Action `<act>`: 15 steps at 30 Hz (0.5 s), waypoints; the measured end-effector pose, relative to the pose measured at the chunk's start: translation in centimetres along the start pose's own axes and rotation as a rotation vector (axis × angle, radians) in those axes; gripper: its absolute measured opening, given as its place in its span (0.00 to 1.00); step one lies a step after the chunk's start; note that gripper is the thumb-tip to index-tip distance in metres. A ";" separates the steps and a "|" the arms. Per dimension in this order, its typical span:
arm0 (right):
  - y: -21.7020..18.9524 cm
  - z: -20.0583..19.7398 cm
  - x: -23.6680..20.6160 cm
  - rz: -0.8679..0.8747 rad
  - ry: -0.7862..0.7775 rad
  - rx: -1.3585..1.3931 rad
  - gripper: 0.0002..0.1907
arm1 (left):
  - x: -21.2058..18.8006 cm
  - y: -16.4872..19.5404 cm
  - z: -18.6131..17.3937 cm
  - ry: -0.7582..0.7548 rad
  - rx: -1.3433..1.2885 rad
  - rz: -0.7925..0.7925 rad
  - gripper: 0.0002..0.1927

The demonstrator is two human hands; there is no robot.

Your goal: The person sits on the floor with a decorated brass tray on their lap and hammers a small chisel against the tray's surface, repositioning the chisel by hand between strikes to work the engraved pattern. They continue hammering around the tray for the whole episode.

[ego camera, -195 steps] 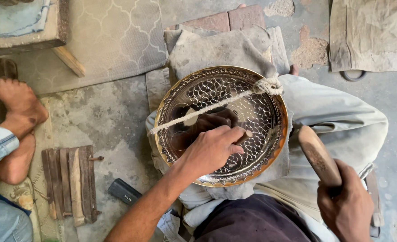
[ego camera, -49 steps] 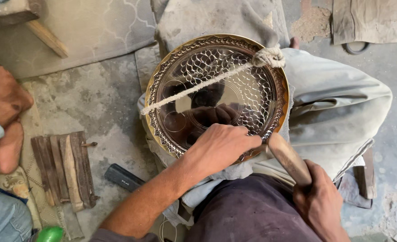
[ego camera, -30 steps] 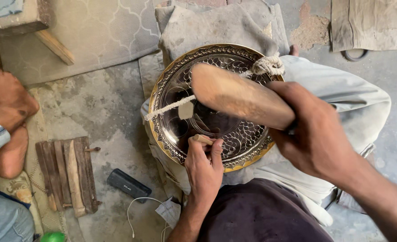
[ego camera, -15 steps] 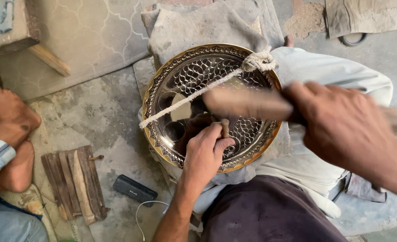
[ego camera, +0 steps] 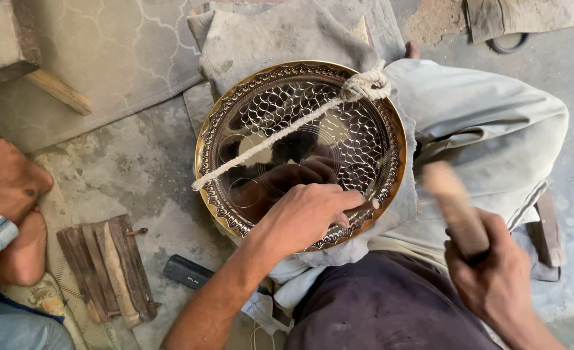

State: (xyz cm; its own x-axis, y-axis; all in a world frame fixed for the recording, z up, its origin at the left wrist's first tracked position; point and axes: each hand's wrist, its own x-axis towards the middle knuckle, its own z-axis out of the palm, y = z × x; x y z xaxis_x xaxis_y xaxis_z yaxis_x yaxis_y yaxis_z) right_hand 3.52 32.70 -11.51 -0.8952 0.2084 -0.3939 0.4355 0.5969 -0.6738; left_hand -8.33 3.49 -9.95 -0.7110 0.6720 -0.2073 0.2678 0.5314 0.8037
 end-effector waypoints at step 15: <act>0.1 -1.3 -0.5 0.012 0.187 -0.049 0.25 | 1.5 0.2 -0.7 -0.036 -0.018 0.057 0.15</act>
State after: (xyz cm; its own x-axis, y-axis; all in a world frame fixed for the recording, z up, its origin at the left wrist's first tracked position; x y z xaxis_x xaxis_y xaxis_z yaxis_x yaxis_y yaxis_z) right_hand 3.93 33.61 -10.58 -0.8938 0.3535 -0.2761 0.4456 0.6297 -0.6363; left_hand -9.84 4.21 -9.72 -0.6709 0.7193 -0.1805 0.2957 0.4826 0.8244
